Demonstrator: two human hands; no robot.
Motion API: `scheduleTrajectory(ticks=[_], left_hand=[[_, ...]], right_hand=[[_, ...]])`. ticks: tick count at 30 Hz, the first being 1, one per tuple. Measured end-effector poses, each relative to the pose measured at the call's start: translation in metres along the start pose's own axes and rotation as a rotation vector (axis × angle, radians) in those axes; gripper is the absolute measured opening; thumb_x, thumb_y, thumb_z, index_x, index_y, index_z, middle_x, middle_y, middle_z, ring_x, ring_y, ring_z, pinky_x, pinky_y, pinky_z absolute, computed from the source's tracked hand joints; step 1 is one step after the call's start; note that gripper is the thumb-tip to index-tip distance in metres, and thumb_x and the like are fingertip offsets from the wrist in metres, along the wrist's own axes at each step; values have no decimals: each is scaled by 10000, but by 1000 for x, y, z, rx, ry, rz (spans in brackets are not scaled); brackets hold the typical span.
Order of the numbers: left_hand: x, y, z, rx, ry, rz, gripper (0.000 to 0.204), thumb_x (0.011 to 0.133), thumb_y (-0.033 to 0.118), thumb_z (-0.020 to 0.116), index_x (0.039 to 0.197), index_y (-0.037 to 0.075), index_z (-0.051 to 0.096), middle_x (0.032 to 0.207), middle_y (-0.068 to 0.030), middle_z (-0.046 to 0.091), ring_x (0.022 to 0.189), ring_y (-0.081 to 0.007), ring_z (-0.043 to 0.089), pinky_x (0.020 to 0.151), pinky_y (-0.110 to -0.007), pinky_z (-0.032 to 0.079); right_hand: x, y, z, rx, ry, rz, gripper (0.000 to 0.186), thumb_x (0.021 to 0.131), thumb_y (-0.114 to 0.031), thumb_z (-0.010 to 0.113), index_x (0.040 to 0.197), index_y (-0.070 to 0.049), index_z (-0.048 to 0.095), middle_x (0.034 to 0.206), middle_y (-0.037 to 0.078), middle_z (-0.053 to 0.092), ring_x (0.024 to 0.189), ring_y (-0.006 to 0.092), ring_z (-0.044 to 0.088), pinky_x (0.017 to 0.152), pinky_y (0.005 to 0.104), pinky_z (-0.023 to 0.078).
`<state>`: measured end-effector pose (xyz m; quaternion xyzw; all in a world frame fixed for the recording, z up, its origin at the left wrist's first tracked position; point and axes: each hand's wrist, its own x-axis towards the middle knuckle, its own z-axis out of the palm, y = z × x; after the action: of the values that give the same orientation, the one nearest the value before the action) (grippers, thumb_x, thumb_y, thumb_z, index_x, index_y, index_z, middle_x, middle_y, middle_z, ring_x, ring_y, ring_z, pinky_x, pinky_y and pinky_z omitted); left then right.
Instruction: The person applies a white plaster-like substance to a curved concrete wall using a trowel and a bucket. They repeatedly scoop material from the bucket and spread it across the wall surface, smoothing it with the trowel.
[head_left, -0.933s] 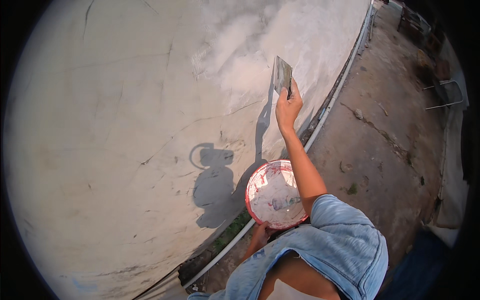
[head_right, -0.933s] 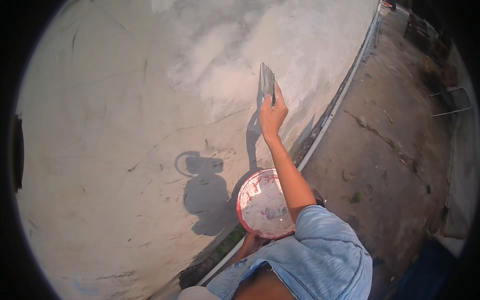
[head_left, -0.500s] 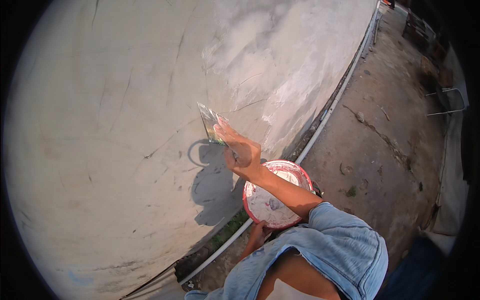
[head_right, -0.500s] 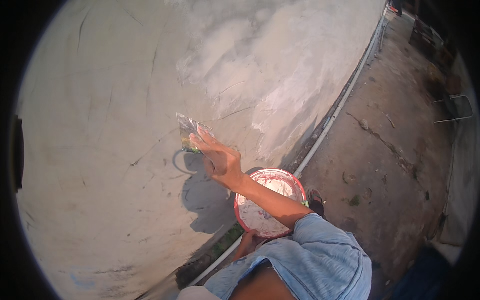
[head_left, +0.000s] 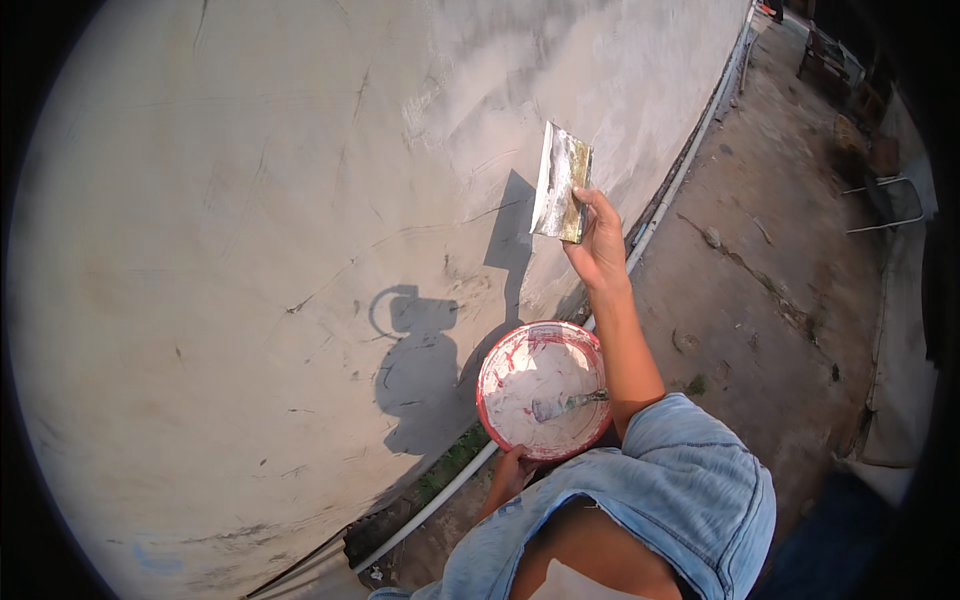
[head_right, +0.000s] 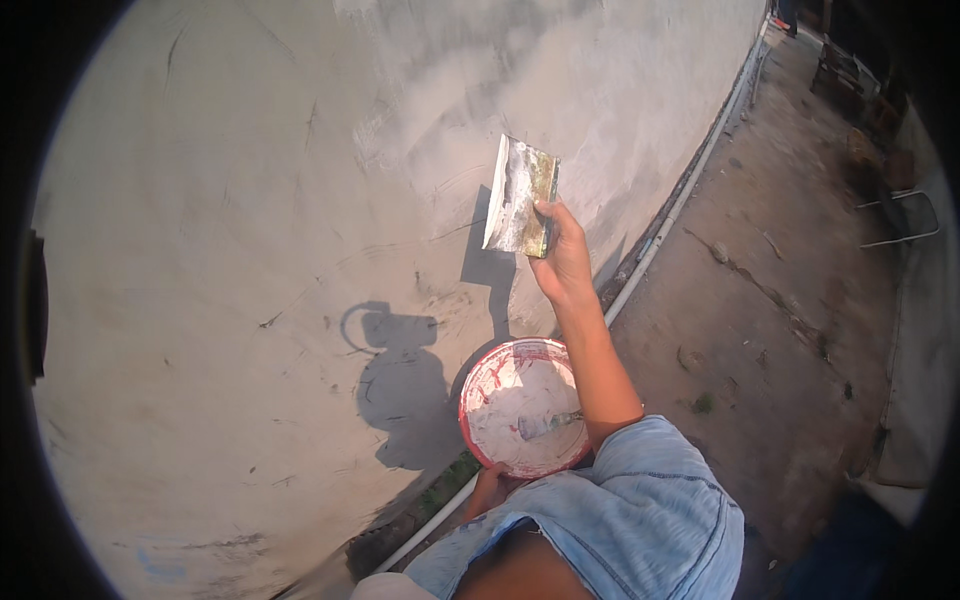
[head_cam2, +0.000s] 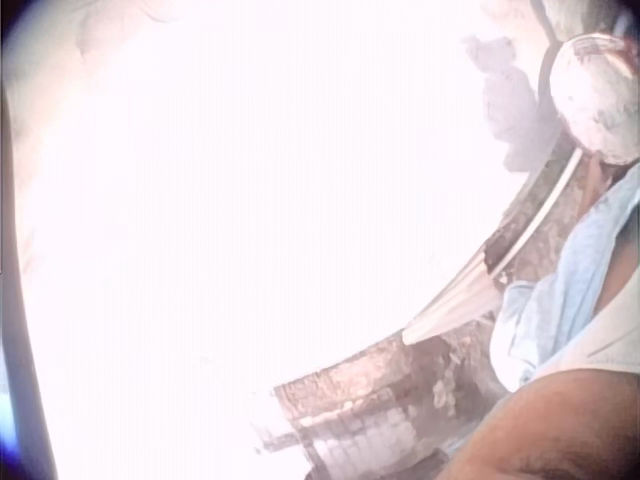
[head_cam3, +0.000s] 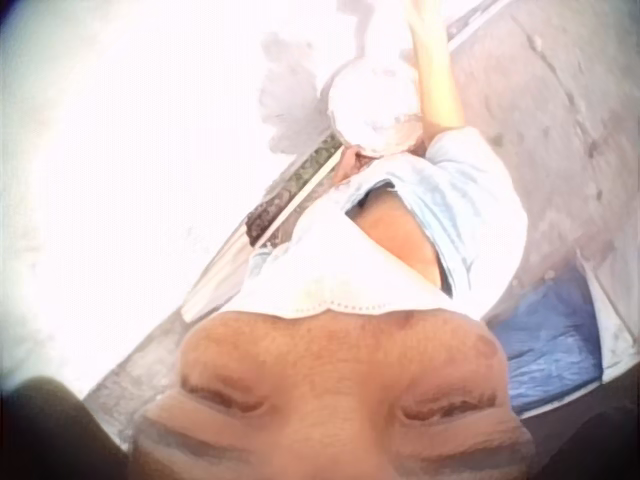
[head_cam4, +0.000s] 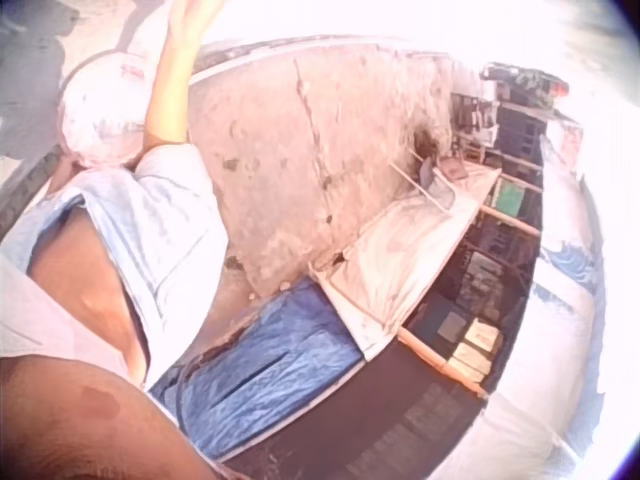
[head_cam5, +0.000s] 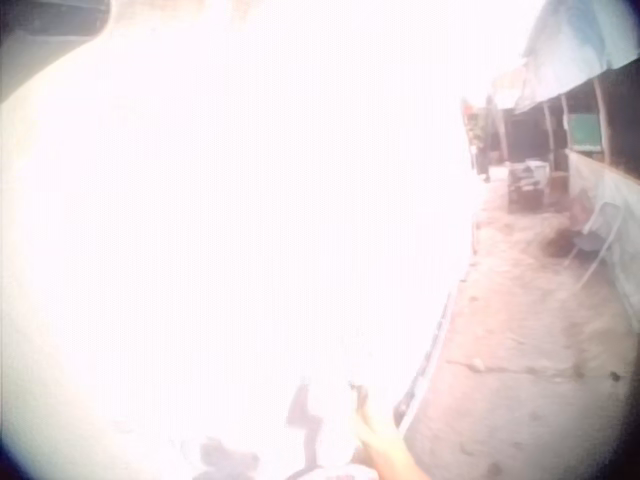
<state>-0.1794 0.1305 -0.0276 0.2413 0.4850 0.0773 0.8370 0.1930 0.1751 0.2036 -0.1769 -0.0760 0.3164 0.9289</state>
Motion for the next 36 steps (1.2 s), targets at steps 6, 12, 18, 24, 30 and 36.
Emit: scheduleTrajectory(ticks=[6,12,18,24,30,36], left_hand=[[-11,11,18,52,11,18,387,875,39,466,1255,-33,480,1130,-186,641,929,-268,688,819,-407,594],[-12,27,49,52,-10,60,424,878,38,449,1299,-10,441,1112,-189,646,905,-263,693,753,-372,611],[5,25,48,121,-22,31,439,859,32,463,1295,-3,430,1108,-185,646,895,-251,694,736,-376,615],[-9,16,37,101,75,3,403,838,16,475,1235,-49,465,1093,-189,651,916,-275,693,778,-386,608],[-21,-20,-20,41,140,-147,430,828,-1,463,1248,-90,449,1139,-231,617,988,-344,671,847,-440,591],[-31,-18,-11,20,152,-97,514,826,34,458,1314,-101,371,1205,-272,568,1024,-386,642,912,-468,551]], right_hand=[[-29,-14,-26,22,-100,303,465,889,-155,583,1318,-20,465,913,18,569,725,98,521,602,231,453],[-54,-29,-39,84,-140,456,428,877,-193,595,1266,-37,510,831,-12,526,622,62,445,535,219,393],[-56,-7,-67,-418,205,-146,268,919,-47,546,1177,-15,481,1150,107,620,961,205,606,880,320,481],[-19,112,-63,-848,370,-643,212,948,-34,529,1145,-36,451,1324,186,556,1124,160,556,925,287,459],[-4,161,-8,-933,190,-820,363,832,51,532,1175,-36,452,1466,259,412,1285,345,499,1000,336,434],[-17,179,-15,-1161,66,-1009,566,668,136,545,1210,-30,544,1437,240,441,1312,396,448,1092,441,401]])
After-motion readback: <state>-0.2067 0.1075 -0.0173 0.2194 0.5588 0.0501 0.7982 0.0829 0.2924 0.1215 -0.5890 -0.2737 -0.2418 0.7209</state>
